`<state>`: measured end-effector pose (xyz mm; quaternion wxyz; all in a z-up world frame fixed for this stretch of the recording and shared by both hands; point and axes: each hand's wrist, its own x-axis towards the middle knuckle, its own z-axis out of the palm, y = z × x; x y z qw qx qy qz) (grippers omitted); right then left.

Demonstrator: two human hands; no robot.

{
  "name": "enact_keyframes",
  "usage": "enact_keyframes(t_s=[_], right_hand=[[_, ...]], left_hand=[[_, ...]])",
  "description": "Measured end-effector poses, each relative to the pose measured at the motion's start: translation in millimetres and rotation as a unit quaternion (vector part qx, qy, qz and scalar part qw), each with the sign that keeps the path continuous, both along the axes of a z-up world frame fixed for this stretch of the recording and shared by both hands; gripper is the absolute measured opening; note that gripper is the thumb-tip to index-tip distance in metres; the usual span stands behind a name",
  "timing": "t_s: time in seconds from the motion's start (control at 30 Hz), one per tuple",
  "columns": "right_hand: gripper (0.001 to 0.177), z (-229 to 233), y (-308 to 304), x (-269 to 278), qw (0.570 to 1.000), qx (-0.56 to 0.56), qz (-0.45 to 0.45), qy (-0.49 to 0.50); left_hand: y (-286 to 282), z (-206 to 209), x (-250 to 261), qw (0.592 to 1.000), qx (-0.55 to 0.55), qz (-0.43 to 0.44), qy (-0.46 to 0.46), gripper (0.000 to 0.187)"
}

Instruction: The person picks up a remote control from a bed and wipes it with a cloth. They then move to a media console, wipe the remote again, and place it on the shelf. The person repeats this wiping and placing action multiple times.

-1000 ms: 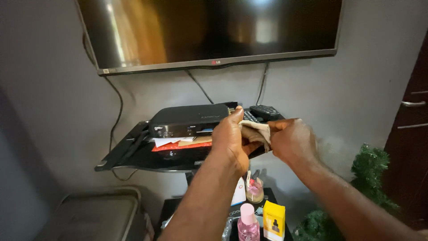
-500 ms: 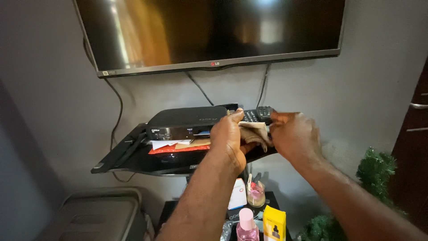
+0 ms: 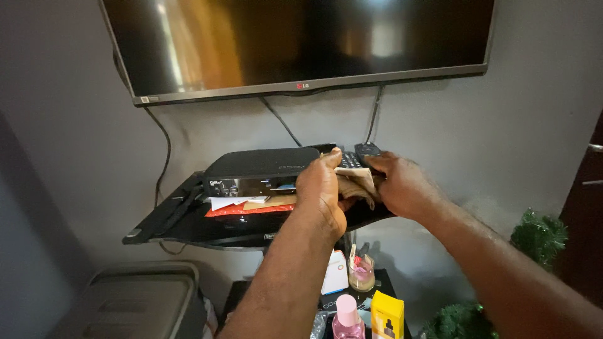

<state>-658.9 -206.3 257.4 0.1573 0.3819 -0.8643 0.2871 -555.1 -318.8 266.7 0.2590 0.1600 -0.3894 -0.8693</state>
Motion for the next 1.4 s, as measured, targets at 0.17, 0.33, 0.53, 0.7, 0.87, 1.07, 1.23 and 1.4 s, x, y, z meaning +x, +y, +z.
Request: enact_keyframes(t_s=[0.17, 0.33, 0.53, 0.7, 0.87, 1.07, 1.23, 1.4], right_hand=[[0.05, 5.5, 2.3, 12.5, 0.993, 0.017, -0.06, -0.096], [0.045, 44.0, 11.7, 68.9, 0.98, 0.018, -0.121, -0.157], [0.04, -0.2, 12.5, 20.2, 0.976, -0.184, -0.063, -0.096], [0.043, -11.0, 22.1, 9.3, 0.917, -0.345, 0.111, -0.169], [0.046, 18.6, 33.1, 63.7, 0.857, -0.418, 0.049, -0.299], [0.047, -0.2, 44.7, 68.8, 0.763, -0.531, 0.12, -0.349], [0.034, -19.6, 51.0, 97.8, 0.669, -0.601, 0.145, -0.413], [0.057, -43.5, 54.6, 137.8, 0.639, -0.587, 0.127, -0.481]], left_hand=[[2.1, 1.4, 3.5, 1.0, 0.01, 0.005, -0.001, 0.026], [-3.3, -5.2, -3.8, 1.0, 0.012, 0.007, 0.027, 0.042], [6.3, -1.2, 14.7, 0.998, 0.046, 0.032, 0.021, 0.056], [1.0, -9.9, 14.5, 0.992, 0.092, -0.019, 0.081, 0.07], [11.9, -9.9, 31.9, 0.985, 0.124, -0.041, 0.112, 0.07], [29.7, -14.9, 60.3, 0.966, 0.163, -0.11, 0.168, 0.072], [40.0, -36.9, 82.1, 0.951, 0.157, -0.161, 0.212, 0.086], [47.2, -76.0, 113.1, 0.914, 0.207, -0.229, 0.264, 0.1]])
